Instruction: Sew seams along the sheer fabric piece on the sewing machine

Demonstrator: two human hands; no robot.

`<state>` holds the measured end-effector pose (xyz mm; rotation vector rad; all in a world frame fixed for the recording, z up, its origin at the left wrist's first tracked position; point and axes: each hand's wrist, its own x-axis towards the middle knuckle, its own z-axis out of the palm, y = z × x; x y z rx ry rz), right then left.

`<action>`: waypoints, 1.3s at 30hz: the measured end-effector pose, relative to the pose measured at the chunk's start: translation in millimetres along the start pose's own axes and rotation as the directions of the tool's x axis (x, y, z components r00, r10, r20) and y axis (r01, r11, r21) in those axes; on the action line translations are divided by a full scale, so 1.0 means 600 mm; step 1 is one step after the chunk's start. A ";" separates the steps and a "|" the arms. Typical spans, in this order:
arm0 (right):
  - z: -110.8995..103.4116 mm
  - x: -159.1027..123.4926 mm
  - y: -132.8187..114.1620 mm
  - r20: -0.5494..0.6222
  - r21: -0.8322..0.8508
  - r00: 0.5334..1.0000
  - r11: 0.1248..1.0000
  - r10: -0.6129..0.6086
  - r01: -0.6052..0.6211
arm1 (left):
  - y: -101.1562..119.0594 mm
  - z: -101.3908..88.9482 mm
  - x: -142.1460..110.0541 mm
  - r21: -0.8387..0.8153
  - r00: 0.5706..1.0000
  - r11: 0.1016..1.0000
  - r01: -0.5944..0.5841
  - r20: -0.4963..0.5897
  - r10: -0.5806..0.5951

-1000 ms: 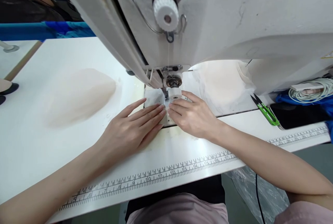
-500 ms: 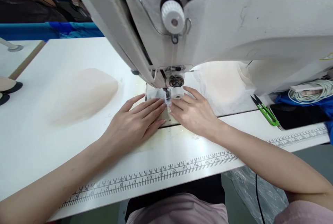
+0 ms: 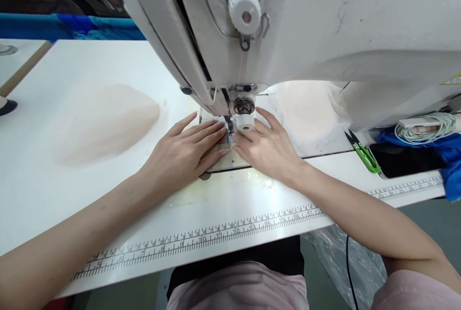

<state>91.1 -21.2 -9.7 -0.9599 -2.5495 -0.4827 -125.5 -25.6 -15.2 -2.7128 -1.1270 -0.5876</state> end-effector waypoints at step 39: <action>-0.052 0.012 -0.014 0.543 0.765 0.826 0.318 0.149 -0.560 | 0.031 -0.060 0.008 -0.770 0.793 0.332 0.545 0.343 -0.504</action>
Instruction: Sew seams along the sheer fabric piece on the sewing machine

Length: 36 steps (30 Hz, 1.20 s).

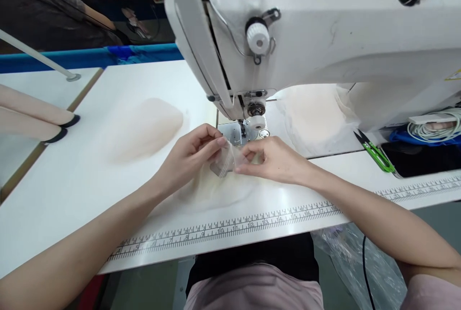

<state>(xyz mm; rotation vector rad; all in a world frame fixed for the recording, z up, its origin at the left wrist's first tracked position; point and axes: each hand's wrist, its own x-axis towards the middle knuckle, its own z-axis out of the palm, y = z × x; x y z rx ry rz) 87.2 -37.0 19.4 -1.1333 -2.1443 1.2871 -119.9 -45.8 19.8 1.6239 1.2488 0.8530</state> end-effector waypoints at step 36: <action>0.011 0.007 0.015 -0.119 0.400 0.991 0.916 0.064 -0.011 | 0.009 -0.002 -0.009 0.056 0.995 0.998 -0.002 0.104 -0.003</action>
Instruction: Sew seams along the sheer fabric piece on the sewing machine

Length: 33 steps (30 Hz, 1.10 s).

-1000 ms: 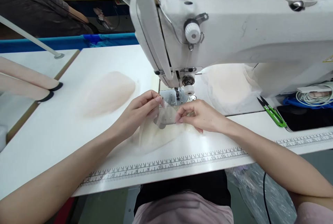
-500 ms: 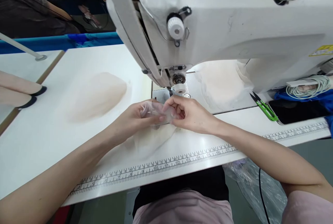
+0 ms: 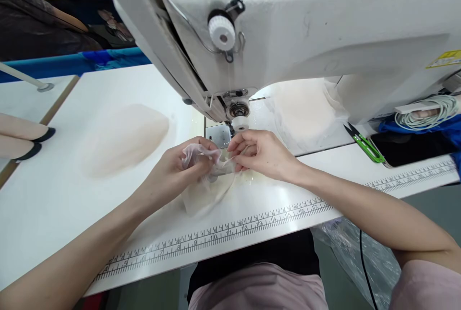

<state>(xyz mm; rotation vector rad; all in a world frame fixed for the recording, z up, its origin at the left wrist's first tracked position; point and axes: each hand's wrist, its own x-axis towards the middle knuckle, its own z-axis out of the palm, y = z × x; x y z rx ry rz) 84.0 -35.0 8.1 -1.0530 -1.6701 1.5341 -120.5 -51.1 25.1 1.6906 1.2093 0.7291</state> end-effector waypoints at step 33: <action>0.016 -0.006 0.009 -0.164 -0.209 0.931 0.934 -0.325 0.289 | -0.027 0.018 0.000 0.296 0.919 0.919 -0.260 -0.215 0.330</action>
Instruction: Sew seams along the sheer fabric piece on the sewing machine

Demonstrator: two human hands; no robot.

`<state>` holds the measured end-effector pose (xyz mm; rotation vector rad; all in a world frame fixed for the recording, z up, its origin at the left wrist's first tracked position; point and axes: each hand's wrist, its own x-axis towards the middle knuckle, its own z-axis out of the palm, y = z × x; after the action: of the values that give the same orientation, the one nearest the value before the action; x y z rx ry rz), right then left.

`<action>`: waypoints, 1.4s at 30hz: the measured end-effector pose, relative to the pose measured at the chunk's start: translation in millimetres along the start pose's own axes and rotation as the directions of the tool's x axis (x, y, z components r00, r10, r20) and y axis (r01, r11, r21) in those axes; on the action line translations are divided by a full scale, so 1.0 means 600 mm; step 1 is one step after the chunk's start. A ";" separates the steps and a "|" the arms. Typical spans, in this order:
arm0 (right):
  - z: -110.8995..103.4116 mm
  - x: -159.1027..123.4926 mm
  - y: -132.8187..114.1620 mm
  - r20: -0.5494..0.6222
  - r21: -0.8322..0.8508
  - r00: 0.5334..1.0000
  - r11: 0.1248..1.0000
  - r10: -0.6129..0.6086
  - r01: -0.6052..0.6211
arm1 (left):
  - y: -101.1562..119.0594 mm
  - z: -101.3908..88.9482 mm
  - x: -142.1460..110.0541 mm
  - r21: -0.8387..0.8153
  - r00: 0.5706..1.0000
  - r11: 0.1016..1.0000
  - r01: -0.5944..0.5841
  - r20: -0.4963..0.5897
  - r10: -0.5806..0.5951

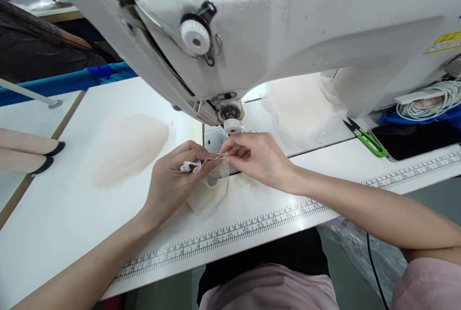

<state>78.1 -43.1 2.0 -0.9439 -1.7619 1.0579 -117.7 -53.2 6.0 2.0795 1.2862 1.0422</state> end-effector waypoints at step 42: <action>-0.009 0.005 0.006 0.145 -0.128 0.967 0.966 -0.208 0.227 | 0.010 -0.007 -0.004 0.158 0.970 0.958 -0.241 0.008 0.243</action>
<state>82.5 -37.7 1.2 -0.7584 -2.0212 0.8777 -118.4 -58.2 11.9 2.4025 1.1740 1.0847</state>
